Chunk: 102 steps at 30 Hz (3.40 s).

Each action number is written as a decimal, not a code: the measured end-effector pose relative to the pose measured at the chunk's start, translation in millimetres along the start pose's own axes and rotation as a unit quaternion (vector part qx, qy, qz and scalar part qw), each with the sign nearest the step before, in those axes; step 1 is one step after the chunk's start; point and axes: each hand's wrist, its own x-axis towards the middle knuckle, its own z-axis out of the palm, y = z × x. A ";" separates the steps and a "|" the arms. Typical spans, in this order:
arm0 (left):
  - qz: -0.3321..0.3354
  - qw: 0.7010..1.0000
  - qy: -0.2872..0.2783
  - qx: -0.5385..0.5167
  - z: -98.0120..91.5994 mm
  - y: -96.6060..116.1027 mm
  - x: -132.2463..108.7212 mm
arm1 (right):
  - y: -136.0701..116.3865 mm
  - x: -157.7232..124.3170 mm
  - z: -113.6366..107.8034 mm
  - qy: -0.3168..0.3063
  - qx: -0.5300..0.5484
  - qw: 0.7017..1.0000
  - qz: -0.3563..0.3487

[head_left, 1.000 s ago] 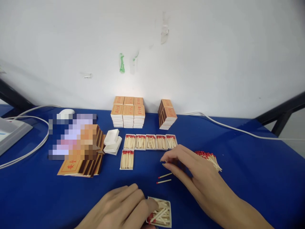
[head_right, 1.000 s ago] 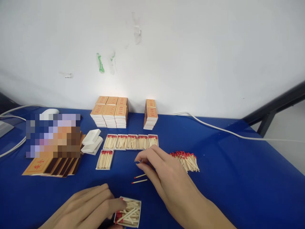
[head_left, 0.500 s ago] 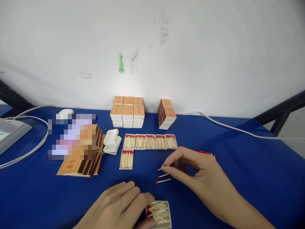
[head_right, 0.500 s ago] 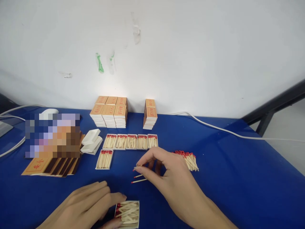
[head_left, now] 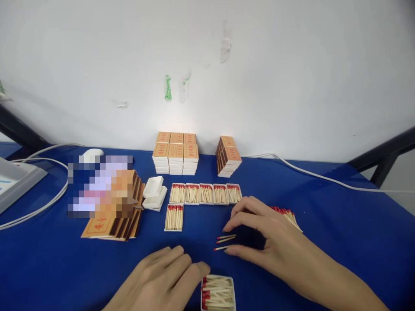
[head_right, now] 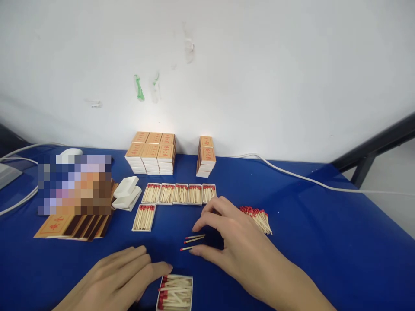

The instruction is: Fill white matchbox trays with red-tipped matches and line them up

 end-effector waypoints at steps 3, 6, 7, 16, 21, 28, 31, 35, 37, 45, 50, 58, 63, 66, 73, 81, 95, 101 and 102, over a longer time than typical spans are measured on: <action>-0.012 0.999 0.044 -0.001 3.0 1.7 4.6 | -2.6 0.2 1.3 -0.020 -0.025 0.999 -0.035; -0.034 0.998 0.060 -0.011 4.2 1.2 8.5 | 0.0 2.0 10.2 -0.012 -0.078 0.992 -0.099; -0.042 0.997 0.059 -0.014 4.2 0.5 9.2 | 1.7 2.5 14.7 0.002 -0.108 0.986 -0.127; -0.058 0.996 0.057 -0.039 2.3 -1.1 9.7 | -3.5 2.8 36.4 0.139 -0.277 0.931 -0.193; -0.073 0.995 0.043 -0.043 1.4 -1.2 9.9 | -14.7 -5.5 36.0 0.135 -0.191 0.947 -0.222; -0.072 0.995 0.048 -0.040 2.8 -2.5 8.5 | -18.9 -11.1 52.8 0.103 -0.189 0.946 -0.241; -0.069 0.996 0.046 -0.041 3.3 -2.5 8.7 | -21.1 -8.5 51.3 0.107 -0.169 0.950 -0.241; -0.074 0.995 0.040 -0.052 5.4 -2.7 8.0 | -24.3 -7.1 44.7 0.098 -0.129 0.960 -0.228; -0.079 0.995 0.041 -0.053 5.9 -2.4 7.9 | -24.3 -7.7 42.9 0.086 -0.108 0.966 -0.218; -0.080 0.994 0.046 -0.063 3.1 -0.4 7.2 | -21.9 -9.1 44.8 0.081 -0.064 0.975 -0.196; -0.063 0.995 0.025 -0.072 4.6 -1.2 4.7 | -27.9 -8.5 43.6 0.093 -0.021 0.979 -0.179; -0.067 0.994 0.012 -0.086 3.2 0.3 5.2 | -32.8 -7.7 46.7 0.058 -0.062 0.975 -0.204; -0.067 0.994 0.007 -0.081 2.9 -1.6 6.5 | -29.7 -9.7 46.3 0.052 -0.043 0.979 -0.192; -0.067 0.994 0.012 -0.081 3.5 -1.8 8.9 | -27.9 -10.1 45.8 0.054 -0.025 0.981 -0.184; -0.062 0.994 0.020 -0.090 8.1 -1.9 6.2 | -28.2 -7.8 42.8 0.042 -0.005 0.984 -0.175; -0.066 0.994 0.013 -0.085 1.7 -0.2 8.2 | -37.4 -12.6 28.2 0.023 0.035 0.991 -0.125; -0.122 0.986 0.065 -0.090 1.5 2.4 6.2 | -21.2 -10.1 27.4 -0.033 0.012 0.998 -0.052; -0.138 0.985 0.071 -0.073 -0.3 5.5 6.6 | -17.6 -7.0 35.1 0.078 -0.080 0.992 -0.051; -0.137 0.986 0.068 -0.073 -0.6 5.2 6.7 | -17.5 -6.9 35.5 0.082 -0.091 0.991 -0.051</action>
